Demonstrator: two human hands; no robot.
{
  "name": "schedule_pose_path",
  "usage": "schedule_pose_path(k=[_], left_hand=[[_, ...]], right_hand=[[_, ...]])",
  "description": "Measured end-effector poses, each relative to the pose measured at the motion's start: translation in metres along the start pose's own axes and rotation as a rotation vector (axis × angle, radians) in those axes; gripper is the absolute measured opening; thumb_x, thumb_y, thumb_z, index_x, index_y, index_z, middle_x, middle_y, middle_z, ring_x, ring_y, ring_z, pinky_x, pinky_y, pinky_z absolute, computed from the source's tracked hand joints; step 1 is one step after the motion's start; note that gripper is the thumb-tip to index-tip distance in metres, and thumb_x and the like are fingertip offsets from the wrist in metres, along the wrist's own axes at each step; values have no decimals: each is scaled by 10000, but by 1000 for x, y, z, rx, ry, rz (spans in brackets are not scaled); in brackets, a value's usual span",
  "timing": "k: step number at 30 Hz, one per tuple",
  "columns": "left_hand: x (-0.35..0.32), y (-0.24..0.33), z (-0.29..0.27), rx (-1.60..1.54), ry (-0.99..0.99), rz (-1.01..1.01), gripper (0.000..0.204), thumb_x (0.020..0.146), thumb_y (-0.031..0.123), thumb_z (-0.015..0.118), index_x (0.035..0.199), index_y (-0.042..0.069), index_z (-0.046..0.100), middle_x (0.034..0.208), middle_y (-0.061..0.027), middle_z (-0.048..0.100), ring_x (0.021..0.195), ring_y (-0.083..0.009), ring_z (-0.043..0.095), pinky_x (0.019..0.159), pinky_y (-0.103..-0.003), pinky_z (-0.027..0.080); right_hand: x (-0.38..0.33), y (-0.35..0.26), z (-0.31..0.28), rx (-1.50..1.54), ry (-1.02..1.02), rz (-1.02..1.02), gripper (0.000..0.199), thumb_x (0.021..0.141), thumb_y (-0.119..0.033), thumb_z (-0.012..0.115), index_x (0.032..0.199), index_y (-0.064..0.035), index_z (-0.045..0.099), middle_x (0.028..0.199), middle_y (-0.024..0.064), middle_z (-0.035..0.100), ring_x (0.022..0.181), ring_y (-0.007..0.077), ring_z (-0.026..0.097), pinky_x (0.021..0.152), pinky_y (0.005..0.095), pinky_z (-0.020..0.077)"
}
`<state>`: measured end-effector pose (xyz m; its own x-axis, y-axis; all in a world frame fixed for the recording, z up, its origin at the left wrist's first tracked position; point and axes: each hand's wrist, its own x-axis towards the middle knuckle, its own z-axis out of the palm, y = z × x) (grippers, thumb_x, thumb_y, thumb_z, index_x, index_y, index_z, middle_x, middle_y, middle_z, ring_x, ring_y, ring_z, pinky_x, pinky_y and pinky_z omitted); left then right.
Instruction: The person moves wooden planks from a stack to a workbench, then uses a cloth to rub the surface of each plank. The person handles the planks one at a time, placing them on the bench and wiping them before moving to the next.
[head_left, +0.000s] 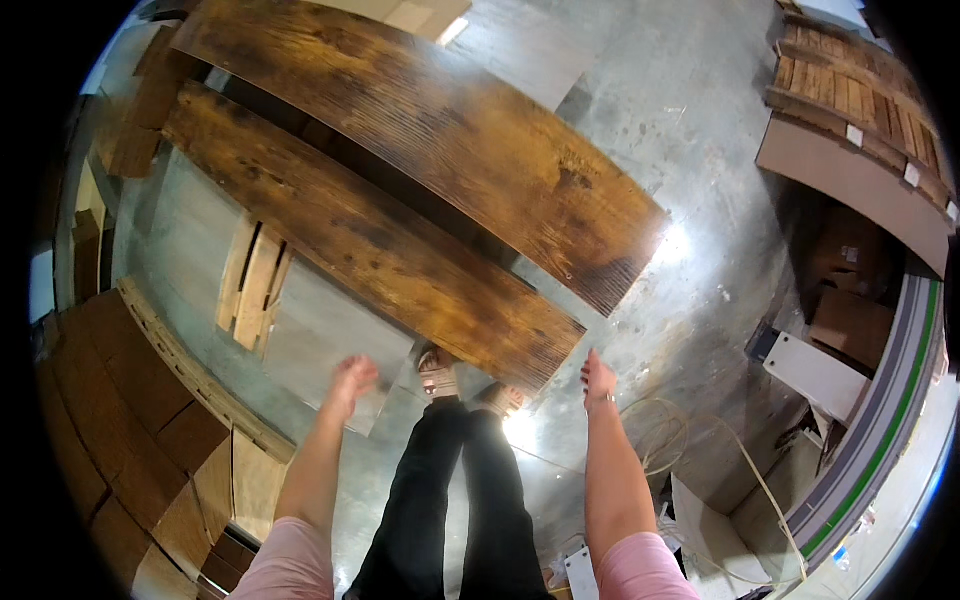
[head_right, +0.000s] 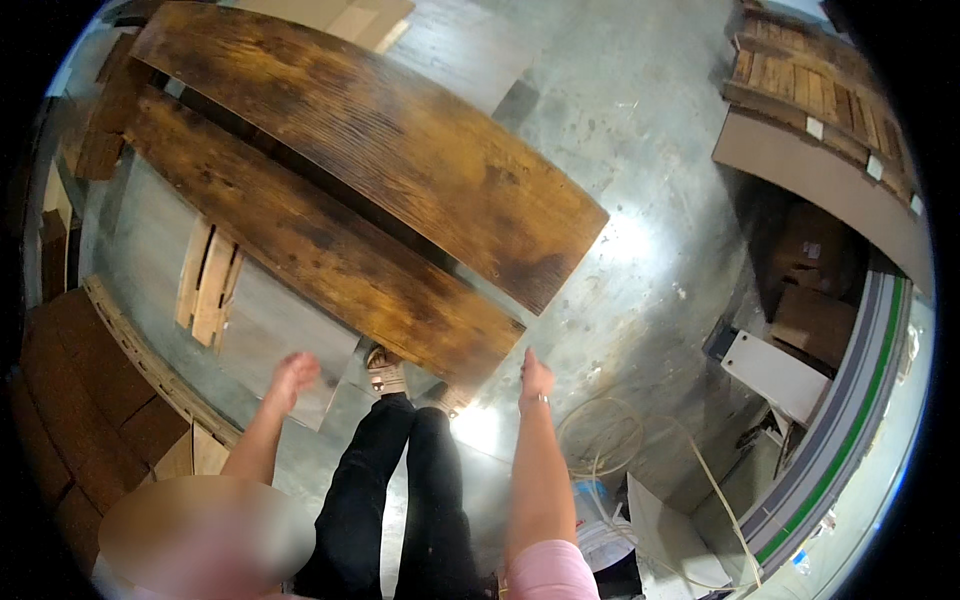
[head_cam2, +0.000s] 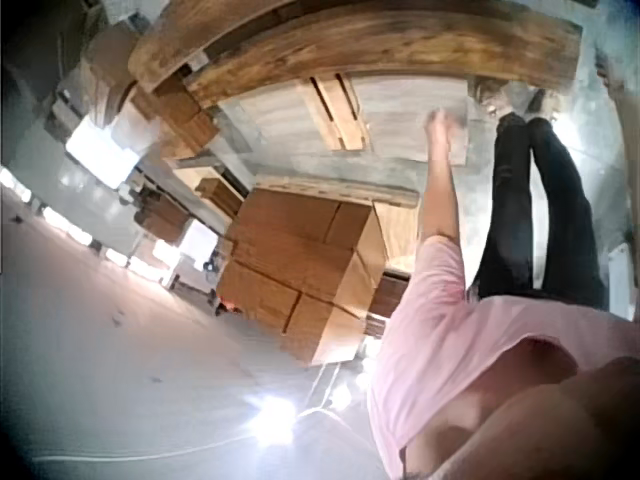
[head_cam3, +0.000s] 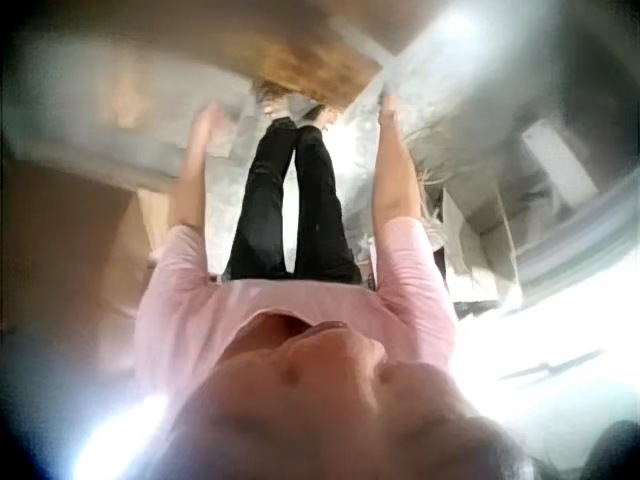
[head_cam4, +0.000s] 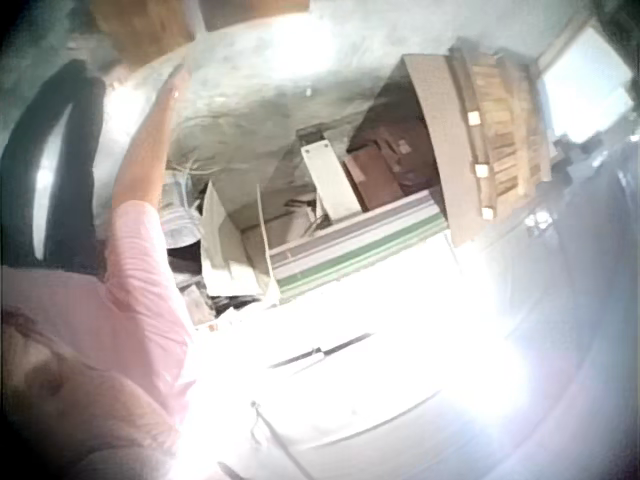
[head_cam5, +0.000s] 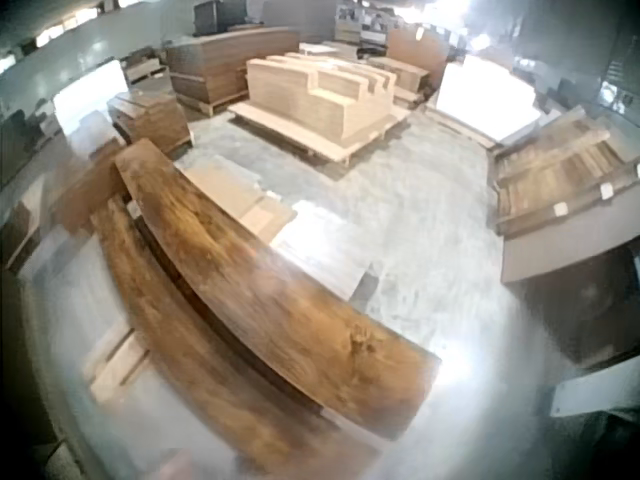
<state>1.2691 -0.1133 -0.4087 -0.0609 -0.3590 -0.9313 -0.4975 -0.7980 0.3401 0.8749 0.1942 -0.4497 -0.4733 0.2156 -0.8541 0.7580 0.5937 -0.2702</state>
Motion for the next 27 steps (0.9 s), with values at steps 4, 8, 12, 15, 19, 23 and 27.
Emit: schedule_pose_path(k=[4,8,12,15,19,23,27], left_hand=[[81,43,29,-304,99,79,771,870,614,567,1391,75,389,1303,-75,526,1182,-192,495,958,-379,390],[87,108,86,-448,100,100,815,855,605,605,1419,64,375,1278,-52,538,1025,-144,532,818,-276,428],[126,69,49,-407,175,102,677,830,513,699,1275,42,503,1156,-49,609,867,-147,580,688,-260,442],[112,81,80,-494,184,106,620,859,470,684,1273,42,509,1153,-49,606,873,-132,578,667,-267,433],[126,72,65,-505,145,95,623,875,442,672,1302,32,476,1176,-59,598,911,-140,591,698,-282,447],[116,76,74,-460,238,74,682,873,448,673,1340,14,430,1200,-72,588,928,-165,599,698,-307,461],[120,64,63,-440,275,26,705,868,461,669,1344,10,413,1221,-91,579,984,-220,605,753,-358,500]], right_hand=[[57,-28,71,351,141,-25,356,824,-369,711,922,-32,654,812,78,640,661,197,596,561,360,459],[107,-18,83,644,149,23,260,823,-167,715,952,45,639,829,121,645,652,236,628,530,371,518],[91,-33,94,673,214,52,219,829,-97,685,968,62,629,839,140,649,609,252,623,472,376,513],[92,-29,90,656,251,-78,199,824,-81,679,948,64,623,838,142,647,602,255,620,445,386,503],[94,-17,89,777,218,-153,245,806,-149,715,959,26,636,813,139,651,571,245,614,411,370,483],[86,-12,88,564,291,-31,204,785,-93,702,925,48,657,755,108,658,611,224,629,436,344,489],[77,-5,87,428,285,-120,174,779,-3,652,934,74,665,791,114,675,646,208,637,469,335,499]])
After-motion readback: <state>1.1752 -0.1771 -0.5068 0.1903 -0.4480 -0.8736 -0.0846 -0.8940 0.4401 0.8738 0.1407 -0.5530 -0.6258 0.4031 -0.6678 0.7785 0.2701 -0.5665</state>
